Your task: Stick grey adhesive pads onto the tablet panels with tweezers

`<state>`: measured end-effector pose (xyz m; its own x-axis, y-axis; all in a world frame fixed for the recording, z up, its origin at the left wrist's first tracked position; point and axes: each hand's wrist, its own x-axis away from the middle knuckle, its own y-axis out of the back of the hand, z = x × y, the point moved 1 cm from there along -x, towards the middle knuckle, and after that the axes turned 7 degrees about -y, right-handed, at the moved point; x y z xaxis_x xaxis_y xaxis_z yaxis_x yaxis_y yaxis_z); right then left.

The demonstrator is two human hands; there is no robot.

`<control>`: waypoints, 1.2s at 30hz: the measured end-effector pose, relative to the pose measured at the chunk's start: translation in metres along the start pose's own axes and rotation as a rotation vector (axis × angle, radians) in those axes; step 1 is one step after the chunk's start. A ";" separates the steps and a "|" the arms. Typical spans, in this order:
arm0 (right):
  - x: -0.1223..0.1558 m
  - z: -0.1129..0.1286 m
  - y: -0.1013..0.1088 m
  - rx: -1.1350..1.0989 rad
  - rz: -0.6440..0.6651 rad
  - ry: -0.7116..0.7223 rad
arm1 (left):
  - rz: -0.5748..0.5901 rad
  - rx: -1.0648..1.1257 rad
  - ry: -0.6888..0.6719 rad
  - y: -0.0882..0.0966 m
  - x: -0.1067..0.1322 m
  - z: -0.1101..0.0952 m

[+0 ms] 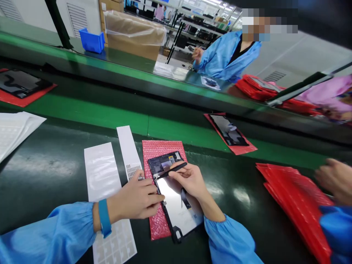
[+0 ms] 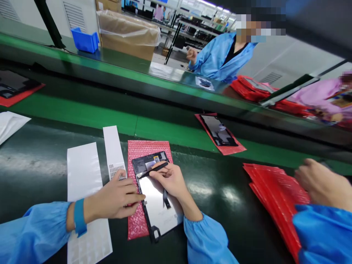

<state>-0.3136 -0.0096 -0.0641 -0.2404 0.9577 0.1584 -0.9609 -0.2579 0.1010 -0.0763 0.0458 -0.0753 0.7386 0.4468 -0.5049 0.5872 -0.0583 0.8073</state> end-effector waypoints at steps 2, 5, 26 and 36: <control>0.000 -0.001 0.000 0.015 0.005 0.005 | -0.024 0.003 -0.008 -0.001 -0.001 0.000; 0.000 -0.002 0.001 0.021 0.015 0.007 | -0.066 0.010 -0.012 -0.001 0.000 0.000; -0.001 -0.008 0.005 0.052 0.053 -0.029 | -0.126 -0.051 0.057 -0.002 0.002 -0.001; -0.001 -0.006 0.003 0.053 0.054 -0.038 | -0.148 -0.119 0.151 -0.005 0.004 -0.005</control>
<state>-0.3175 -0.0103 -0.0694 -0.2849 0.9369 0.2024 -0.9379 -0.3161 0.1428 -0.0780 0.0524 -0.0803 0.5842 0.5719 -0.5759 0.6351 0.1195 0.7631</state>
